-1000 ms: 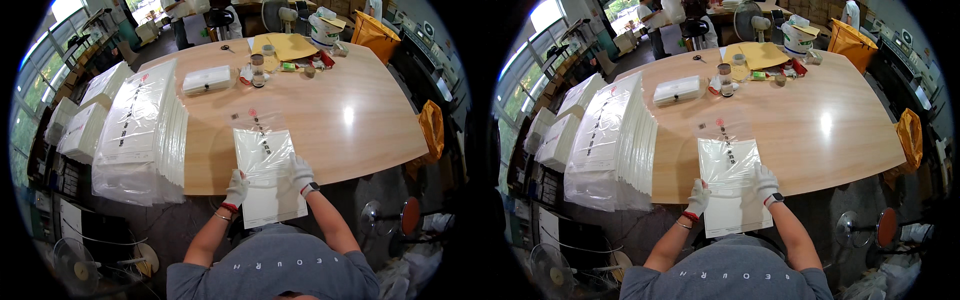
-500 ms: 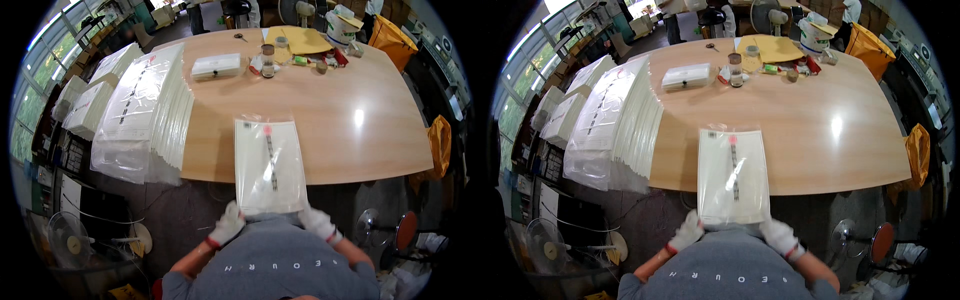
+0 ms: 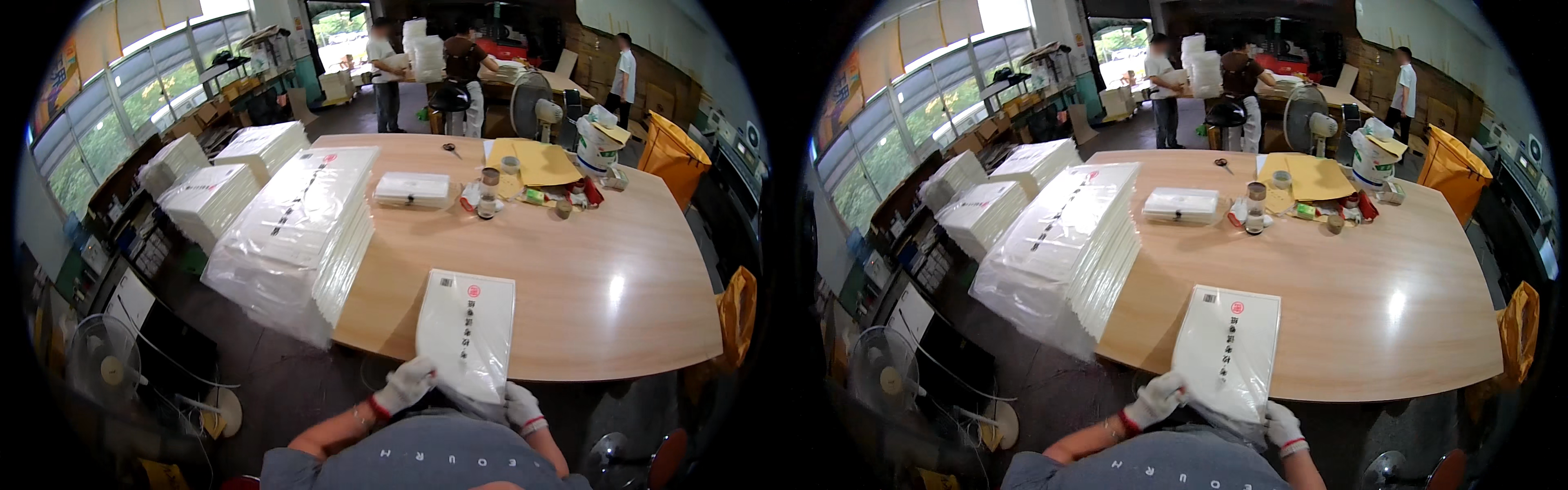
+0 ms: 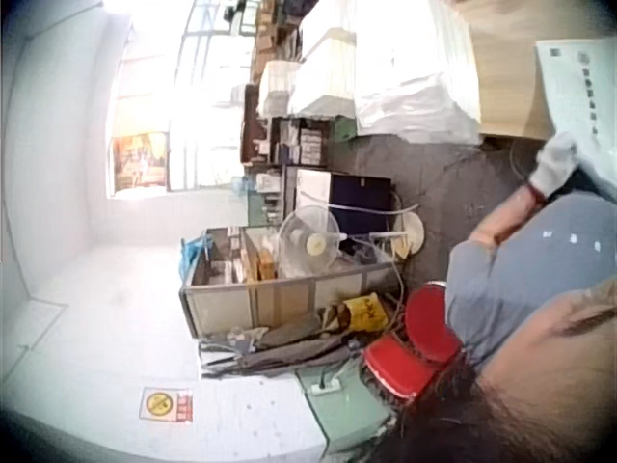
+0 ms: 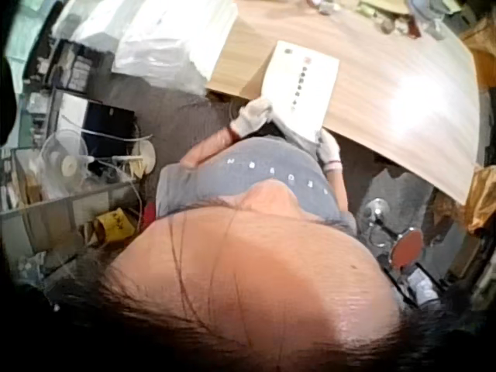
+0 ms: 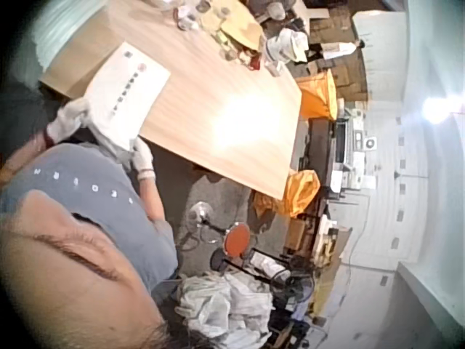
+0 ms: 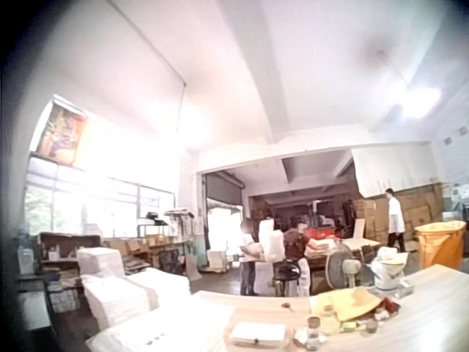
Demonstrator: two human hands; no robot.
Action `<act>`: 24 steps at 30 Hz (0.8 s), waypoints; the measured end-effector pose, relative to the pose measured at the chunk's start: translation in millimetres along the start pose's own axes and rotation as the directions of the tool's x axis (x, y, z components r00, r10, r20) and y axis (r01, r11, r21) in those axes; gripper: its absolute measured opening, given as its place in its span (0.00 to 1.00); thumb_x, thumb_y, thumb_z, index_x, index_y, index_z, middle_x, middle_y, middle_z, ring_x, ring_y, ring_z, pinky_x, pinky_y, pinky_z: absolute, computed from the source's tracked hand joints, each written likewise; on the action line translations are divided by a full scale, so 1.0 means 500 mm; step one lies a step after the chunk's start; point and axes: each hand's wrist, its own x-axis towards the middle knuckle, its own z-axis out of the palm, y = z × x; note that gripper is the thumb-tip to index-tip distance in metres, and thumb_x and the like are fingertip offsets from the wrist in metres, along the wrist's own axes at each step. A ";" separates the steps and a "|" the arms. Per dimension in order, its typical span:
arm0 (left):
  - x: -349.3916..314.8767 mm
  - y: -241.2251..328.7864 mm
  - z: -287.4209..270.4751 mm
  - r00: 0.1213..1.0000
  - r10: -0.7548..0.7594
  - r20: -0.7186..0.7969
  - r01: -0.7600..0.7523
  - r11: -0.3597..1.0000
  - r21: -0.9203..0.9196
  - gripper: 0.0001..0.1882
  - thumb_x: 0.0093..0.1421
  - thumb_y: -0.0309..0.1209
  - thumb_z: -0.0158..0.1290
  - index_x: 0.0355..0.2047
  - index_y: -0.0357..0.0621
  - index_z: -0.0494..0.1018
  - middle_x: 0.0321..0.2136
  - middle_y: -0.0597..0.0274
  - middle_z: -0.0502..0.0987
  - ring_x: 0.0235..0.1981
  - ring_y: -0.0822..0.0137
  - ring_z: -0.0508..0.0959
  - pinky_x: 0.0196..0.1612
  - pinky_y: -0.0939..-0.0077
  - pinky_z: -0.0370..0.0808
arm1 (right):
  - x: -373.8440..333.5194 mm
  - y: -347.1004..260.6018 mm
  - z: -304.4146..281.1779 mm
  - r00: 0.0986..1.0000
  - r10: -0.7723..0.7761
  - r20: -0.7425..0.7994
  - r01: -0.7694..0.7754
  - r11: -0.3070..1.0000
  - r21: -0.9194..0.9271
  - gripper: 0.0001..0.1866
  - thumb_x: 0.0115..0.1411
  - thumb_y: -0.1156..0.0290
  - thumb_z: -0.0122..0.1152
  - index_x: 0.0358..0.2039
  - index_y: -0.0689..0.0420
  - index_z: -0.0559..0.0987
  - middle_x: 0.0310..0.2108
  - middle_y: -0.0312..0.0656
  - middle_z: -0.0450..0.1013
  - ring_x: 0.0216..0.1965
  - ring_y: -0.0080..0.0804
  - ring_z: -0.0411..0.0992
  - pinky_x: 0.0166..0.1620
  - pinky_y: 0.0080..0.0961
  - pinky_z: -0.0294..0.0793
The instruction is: The person repeatedly places stacks of white paper into clear plastic sleeves at a table. They handle the sleeves and paper by hand, aligning and inserting the paper, then stacking the completed packages. Other people are visible in the background working at the same table.
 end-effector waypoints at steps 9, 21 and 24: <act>0.004 0.124 -0.403 0.785 0.391 -0.481 -0.238 0.906 0.349 0.05 0.49 0.23 0.51 0.23 0.45 0.66 0.23 0.64 0.70 0.22 0.70 0.70 0.23 0.78 0.66 | 0.090 -0.446 0.340 0.843 -0.535 0.059 0.456 0.769 0.449 0.21 0.60 0.63 0.48 0.48 0.64 0.68 0.37 0.36 0.69 0.36 0.22 0.67 0.37 0.20 0.69; -0.076 -0.241 -0.960 0.702 -0.023 -0.712 -0.150 0.972 -0.179 0.25 0.61 0.48 0.39 0.47 0.39 0.66 0.33 0.66 0.71 0.33 0.76 0.71 0.39 0.83 0.67 | 0.295 -0.656 0.510 0.678 -0.680 0.279 0.670 0.728 0.146 0.18 0.58 0.57 0.53 0.40 0.60 0.73 0.28 0.37 0.73 0.27 0.23 0.71 0.30 0.20 0.71; 0.011 -0.297 -0.963 0.666 -0.416 -0.619 0.214 0.902 -0.375 0.26 0.61 0.48 0.43 0.48 0.37 0.66 0.37 0.65 0.72 0.39 0.73 0.71 0.42 0.78 0.68 | 0.384 -0.745 0.553 0.841 -0.537 -0.069 0.528 0.784 0.328 0.21 0.57 0.56 0.53 0.46 0.56 0.69 0.36 0.36 0.71 0.36 0.26 0.71 0.36 0.26 0.72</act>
